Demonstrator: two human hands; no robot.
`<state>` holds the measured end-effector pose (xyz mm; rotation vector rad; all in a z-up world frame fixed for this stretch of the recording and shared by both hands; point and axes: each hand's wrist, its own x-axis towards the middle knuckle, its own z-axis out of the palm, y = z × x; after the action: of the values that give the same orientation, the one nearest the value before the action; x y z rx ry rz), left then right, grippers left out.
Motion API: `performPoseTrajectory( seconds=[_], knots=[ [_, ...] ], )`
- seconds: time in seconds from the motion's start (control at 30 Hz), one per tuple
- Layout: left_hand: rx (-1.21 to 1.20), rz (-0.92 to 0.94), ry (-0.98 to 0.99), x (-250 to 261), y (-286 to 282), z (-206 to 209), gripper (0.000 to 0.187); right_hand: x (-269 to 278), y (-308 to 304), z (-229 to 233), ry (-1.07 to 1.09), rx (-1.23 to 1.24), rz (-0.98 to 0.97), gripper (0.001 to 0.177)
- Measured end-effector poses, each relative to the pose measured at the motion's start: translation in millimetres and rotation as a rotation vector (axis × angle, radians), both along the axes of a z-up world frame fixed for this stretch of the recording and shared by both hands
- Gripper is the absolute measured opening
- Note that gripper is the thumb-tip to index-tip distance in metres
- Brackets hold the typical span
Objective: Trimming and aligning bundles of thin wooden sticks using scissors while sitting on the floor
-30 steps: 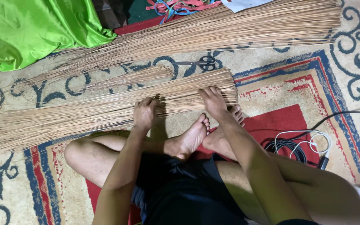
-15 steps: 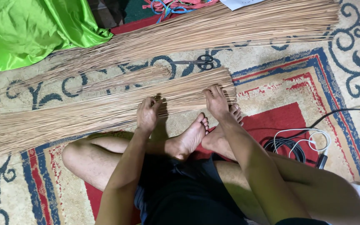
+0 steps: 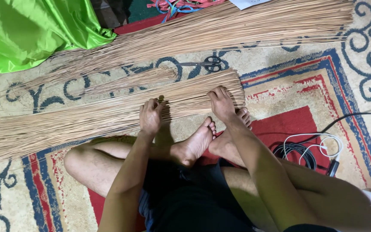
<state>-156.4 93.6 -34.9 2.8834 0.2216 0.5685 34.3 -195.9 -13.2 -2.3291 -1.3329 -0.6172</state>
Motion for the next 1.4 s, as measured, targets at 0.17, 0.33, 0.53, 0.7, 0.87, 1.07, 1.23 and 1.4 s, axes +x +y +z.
performPoseTrajectory(
  seconds=[0.17, 0.33, 0.53, 0.7, 0.87, 1.07, 1.23, 1.4],
  knots=[
    [-0.012, 0.004, 0.046, 0.9, -1.5, 12.4, 0.032, 4.1, 1.8, -0.9, -0.015, 0.017, 0.012, 0.016],
    [0.010, 0.039, 0.160, 1.8, -4.1, -3.8, 0.026, 4.3, -4.0, -2.8, 0.006, 0.031, -0.004, 0.015],
    [0.071, 0.036, 0.050, -2.7, -6.2, 8.2, 0.016, 6.4, -7.8, -6.0, 0.029, 0.106, -0.009, 0.013],
    [0.047, 0.017, 0.073, -10.6, -4.5, 19.0, 0.020, 3.0, -7.6, 8.6, 0.065, 0.168, -0.043, 0.013],
    [-0.038, 0.002, 0.157, -20.6, -4.5, 26.6, 0.043, 0.7, -5.5, 4.5, 0.099, 0.157, -0.062, 0.020],
    [-0.071, -0.026, 0.385, -30.8, 3.3, 86.4, 0.116, -26.4, 7.2, 49.7, 0.177, 0.033, 0.046, 0.068],
    [0.032, -0.011, 0.646, -41.6, 18.9, 88.9, 0.136, -36.6, 11.0, 57.4, 0.283, -0.125, 0.127, 0.110],
    [0.103, -0.007, 0.705, -45.1, 22.8, 80.2, 0.143, -36.7, 18.2, 64.9, 0.350, -0.272, 0.144, 0.121]
  ],
)
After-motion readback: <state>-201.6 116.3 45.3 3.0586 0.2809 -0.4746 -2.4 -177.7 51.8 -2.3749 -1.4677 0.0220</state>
